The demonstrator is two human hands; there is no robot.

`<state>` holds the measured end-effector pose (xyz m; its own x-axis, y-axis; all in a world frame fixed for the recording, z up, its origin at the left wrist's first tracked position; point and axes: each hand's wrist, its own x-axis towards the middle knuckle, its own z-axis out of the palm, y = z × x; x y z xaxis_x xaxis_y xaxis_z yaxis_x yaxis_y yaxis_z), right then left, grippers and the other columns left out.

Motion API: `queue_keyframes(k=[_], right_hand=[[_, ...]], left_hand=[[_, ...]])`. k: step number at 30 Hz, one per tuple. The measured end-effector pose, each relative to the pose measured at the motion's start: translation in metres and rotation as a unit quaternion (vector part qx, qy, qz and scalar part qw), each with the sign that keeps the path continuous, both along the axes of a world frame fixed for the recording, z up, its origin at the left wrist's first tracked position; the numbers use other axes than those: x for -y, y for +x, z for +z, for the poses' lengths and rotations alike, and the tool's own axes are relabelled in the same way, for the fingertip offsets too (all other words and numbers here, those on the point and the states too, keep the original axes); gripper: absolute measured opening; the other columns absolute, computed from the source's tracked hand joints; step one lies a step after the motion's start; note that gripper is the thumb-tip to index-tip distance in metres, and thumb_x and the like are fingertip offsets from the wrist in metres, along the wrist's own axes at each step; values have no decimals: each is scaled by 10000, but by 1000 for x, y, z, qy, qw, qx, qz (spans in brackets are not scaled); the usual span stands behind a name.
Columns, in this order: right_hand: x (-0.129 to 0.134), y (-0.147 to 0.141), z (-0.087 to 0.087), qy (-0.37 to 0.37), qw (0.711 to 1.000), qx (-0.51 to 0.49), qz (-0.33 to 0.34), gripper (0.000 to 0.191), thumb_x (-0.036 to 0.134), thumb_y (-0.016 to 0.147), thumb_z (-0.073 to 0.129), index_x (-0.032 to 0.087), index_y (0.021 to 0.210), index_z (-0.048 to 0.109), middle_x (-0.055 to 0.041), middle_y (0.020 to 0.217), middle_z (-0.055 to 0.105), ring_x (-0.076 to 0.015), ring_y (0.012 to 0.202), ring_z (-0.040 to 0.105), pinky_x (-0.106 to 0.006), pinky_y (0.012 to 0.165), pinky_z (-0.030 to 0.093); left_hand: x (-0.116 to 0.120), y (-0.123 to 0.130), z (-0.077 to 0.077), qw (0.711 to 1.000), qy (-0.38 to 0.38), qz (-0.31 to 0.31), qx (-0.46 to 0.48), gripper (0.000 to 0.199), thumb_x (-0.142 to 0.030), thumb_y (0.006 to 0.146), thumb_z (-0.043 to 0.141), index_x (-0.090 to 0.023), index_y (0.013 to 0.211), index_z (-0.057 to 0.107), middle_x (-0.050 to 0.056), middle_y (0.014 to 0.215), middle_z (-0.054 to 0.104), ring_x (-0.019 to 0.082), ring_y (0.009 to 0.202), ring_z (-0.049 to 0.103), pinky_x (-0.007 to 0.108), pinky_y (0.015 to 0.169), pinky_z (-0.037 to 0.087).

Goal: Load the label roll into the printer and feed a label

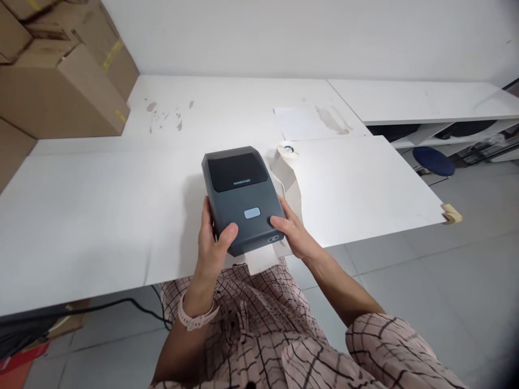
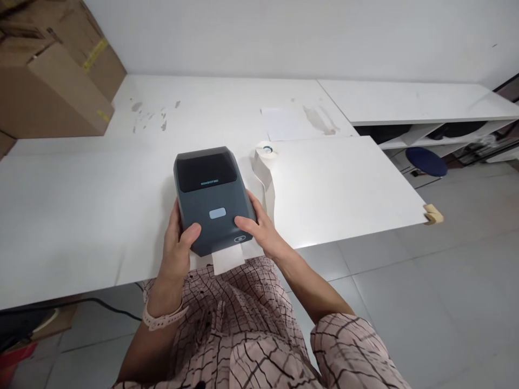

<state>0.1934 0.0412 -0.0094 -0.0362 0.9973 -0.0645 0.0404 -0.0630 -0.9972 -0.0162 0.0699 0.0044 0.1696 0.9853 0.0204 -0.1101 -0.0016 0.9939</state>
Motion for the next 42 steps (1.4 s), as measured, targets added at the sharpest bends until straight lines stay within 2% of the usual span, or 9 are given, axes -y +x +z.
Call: queue_keyframes(k=[5, 8, 10, 16, 23, 28, 34, 37, 42], right_hand=[[-2, -1, 0, 8, 1000, 1, -21, 877, 613, 953, 633, 344, 1701, 264, -89, 1668, 513, -339, 1439, 605, -567, 1125, 590], [-3, -1, -6, 32, 998, 49, -25, 809, 552, 1011, 566, 343, 1715, 225, -100, 1658, 526, -333, 1425, 618, -590, 1118, 588], [-2, -3, -10, 39, 997, 57, -34, 785, 528, 1033, 528, 331, 1720, 204, -108, 1650, 534, -325, 1431, 614, -600, 1122, 582], [-1, -9, -10, 17, 998, -17, -62, 783, 542, 992, 559, 298, 1682, 282, -94, 1679, 500, -315, 1484, 569, -576, 1184, 537], [-2, -12, -11, 26, 998, 2, -63, 817, 599, 979, 549, 290, 1680, 266, -121, 1677, 489, -337, 1487, 556, -594, 1194, 516], [11, -23, 18, 238, 918, 263, -177, 651, 406, 1030, 552, 364, 1639, 327, -84, 1611, 556, -334, 1573, 428, -626, 1259, 390], [19, -38, 48, 425, 776, 456, -97, 581, 217, 1016, 578, 287, 1559, 384, -12, 1139, 822, -260, 1155, 748, -497, 1236, 304], [15, -42, 53, 437, 763, 466, -101, 393, 239, 1024, 588, 227, 1408, 503, -20, 1044, 813, -222, 1018, 767, -437, 1199, 321], [18, -36, 43, 384, 827, 405, -71, 339, 286, 1043, 595, 282, 1376, 529, -38, 1136, 771, -253, 1177, 723, -514, 1213, 352]], left_hand=[[3, 1, -1, 1000, 6, 12, -21, 819, -579, 914, 726, -341, 1621, 389, 99, 1661, 471, 366, 1501, 493, 488, 1146, 531], [31, 4, -19, 976, 88, 186, -66, 557, -547, 943, 695, -344, 1440, 546, 82, 1484, 584, 305, 1359, 572, 454, 1077, 527], [57, 6, -33, 937, 143, 310, -77, 249, -540, 963, 655, -305, 1046, 663, 27, 996, 666, 224, 940, 640, 395, 869, 546], [91, 20, -31, 993, -68, 7, -100, 606, -647, 953, 546, -246, 503, 478, -4, 480, 427, 149, 475, 390, 335, 520, 379], [72, 26, -13, 990, -84, -32, -112, 585, -620, 913, 623, -235, 512, 440, -45, 411, 381, 109, 414, 338, 297, 487, 306], [70, 13, -21, 976, 40, -39, -211, 510, -459, 948, 618, -219, 524, 465, -35, 453, 464, 116, 451, 433, 289, 520, 327], [74, -12, -37, 964, 152, 105, -191, 362, -349, 1046, 522, -216, 752, 686, -5, 652, 625, 138, 583, 570, 265, 581, 454], [67, -15, -38, 944, 191, 224, -152, 291, -365, 1053, 539, -235, 1219, 740, 79, 1137, 757, 210, 999, 711, 325, 861, 577], [57, -2, -33, 971, 167, 120, -121, 623, -389, 1081, 512, -312, 1681, 366, 76, 1752, 378, 286, 1623, 346, 438, 1309, 331]])
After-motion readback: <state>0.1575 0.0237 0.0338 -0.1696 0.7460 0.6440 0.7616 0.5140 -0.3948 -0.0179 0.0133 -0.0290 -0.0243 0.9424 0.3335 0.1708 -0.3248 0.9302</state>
